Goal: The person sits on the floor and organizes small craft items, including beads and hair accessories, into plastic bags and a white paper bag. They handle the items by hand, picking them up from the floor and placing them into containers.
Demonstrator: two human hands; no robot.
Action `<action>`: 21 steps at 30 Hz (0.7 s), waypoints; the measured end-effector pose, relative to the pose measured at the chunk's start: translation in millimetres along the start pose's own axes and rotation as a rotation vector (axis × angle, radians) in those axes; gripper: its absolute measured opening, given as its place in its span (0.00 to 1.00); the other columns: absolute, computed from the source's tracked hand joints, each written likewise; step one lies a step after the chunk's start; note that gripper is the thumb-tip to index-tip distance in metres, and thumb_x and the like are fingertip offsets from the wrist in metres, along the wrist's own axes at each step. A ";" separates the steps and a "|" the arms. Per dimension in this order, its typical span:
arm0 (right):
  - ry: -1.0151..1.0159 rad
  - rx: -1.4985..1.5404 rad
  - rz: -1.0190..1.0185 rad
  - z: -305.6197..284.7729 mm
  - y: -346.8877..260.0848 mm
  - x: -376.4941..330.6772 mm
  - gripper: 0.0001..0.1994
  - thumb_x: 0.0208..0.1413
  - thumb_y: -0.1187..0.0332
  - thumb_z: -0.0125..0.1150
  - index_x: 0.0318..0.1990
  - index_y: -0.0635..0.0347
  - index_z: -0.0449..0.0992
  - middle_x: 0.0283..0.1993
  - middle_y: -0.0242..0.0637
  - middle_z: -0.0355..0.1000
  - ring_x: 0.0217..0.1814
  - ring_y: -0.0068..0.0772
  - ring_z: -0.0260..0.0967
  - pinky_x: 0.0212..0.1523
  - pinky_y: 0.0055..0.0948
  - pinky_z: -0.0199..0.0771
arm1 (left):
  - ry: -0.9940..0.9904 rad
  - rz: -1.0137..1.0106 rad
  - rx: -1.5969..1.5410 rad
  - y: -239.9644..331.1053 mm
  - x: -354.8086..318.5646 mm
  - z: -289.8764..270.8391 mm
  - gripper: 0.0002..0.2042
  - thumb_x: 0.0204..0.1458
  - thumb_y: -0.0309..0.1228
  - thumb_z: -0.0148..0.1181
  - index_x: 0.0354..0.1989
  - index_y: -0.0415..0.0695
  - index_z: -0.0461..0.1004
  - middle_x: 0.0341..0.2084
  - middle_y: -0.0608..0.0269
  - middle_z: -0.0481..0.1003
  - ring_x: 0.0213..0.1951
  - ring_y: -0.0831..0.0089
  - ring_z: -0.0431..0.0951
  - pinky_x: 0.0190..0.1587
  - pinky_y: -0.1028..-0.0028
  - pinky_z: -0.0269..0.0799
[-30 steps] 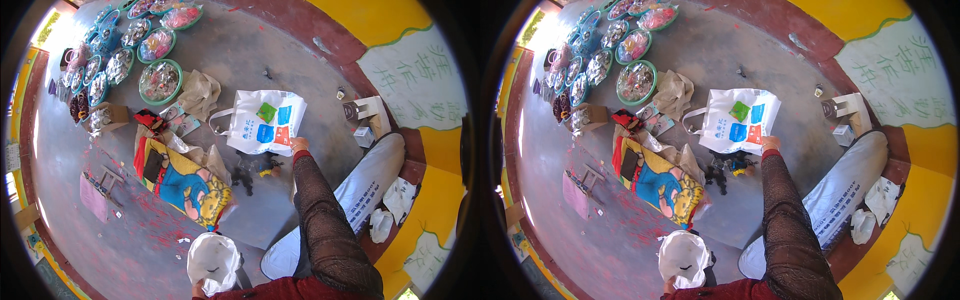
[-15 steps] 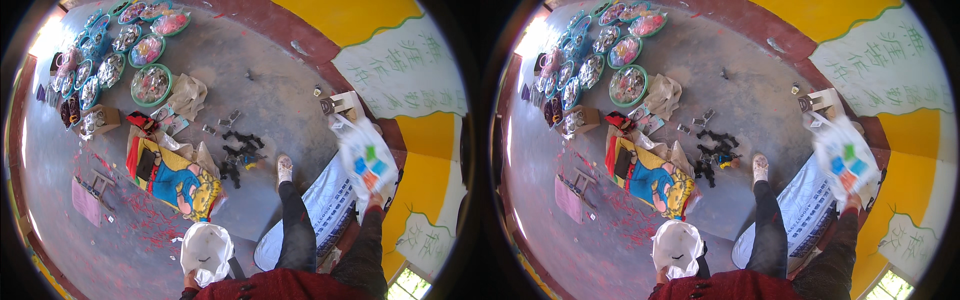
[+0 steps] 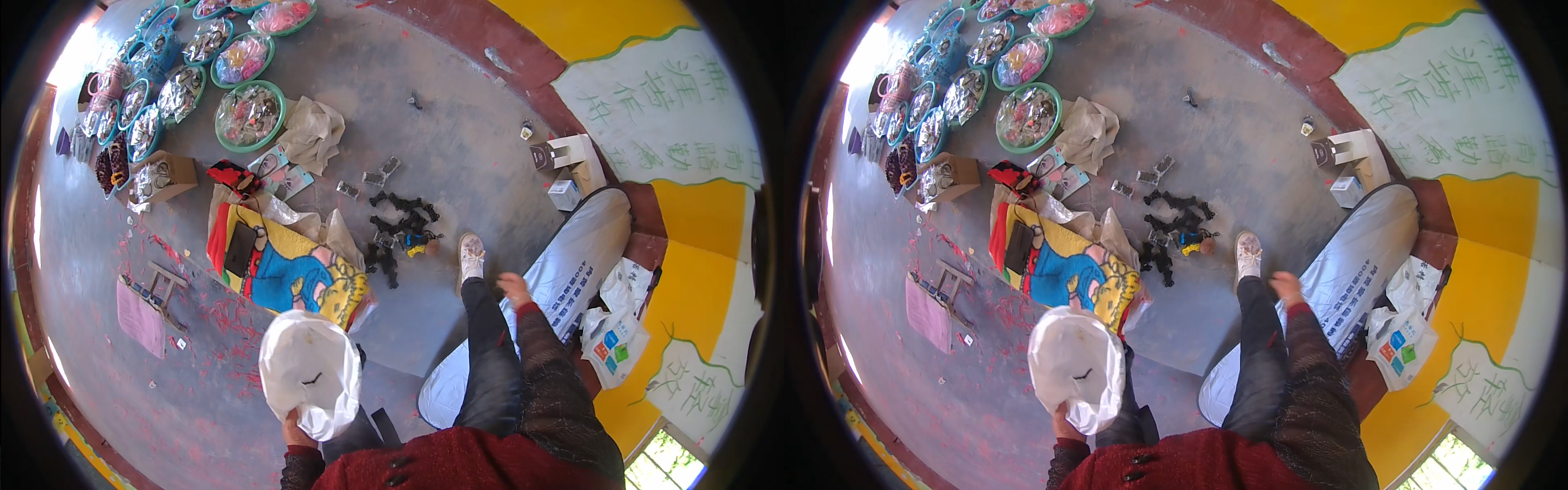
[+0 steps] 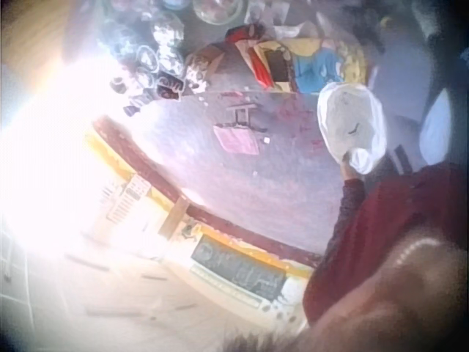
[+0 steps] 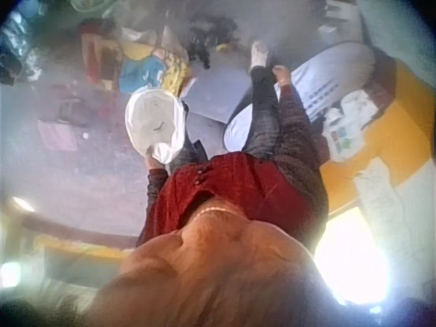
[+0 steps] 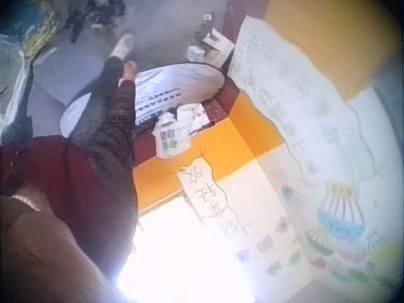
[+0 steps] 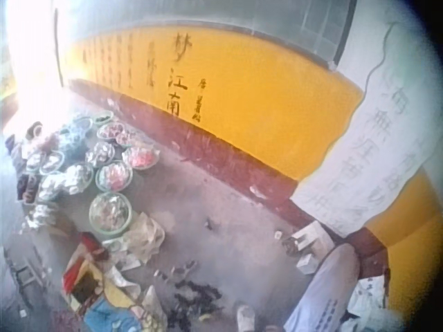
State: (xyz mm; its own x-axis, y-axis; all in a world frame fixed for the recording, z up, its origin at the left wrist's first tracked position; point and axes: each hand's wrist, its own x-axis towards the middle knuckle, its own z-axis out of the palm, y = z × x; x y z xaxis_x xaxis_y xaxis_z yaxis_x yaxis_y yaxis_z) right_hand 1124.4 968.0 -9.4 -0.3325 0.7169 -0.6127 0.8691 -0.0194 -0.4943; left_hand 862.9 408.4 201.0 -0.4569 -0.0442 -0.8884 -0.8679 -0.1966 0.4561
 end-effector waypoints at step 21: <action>-0.004 -0.992 -0.429 224.6 -158.5 83.0 0.18 0.46 0.68 0.54 0.47 0.47 0.65 0.44 0.33 0.65 0.53 0.36 0.59 0.48 0.40 0.55 | -0.142 0.278 -0.025 9.7 182.0 139.6 0.24 0.50 0.36 0.53 0.55 0.43 0.58 0.49 0.60 0.65 0.51 0.64 0.66 0.50 0.63 0.64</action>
State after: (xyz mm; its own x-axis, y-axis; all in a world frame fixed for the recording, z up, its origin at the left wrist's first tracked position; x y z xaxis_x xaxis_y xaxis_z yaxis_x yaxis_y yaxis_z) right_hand 876.8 874.0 -120.4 -0.6792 0.5273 -0.5106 0.5883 0.8071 0.0509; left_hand 744.2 535.2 51.0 -0.7005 0.0368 -0.7127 -0.7013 -0.2200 0.6780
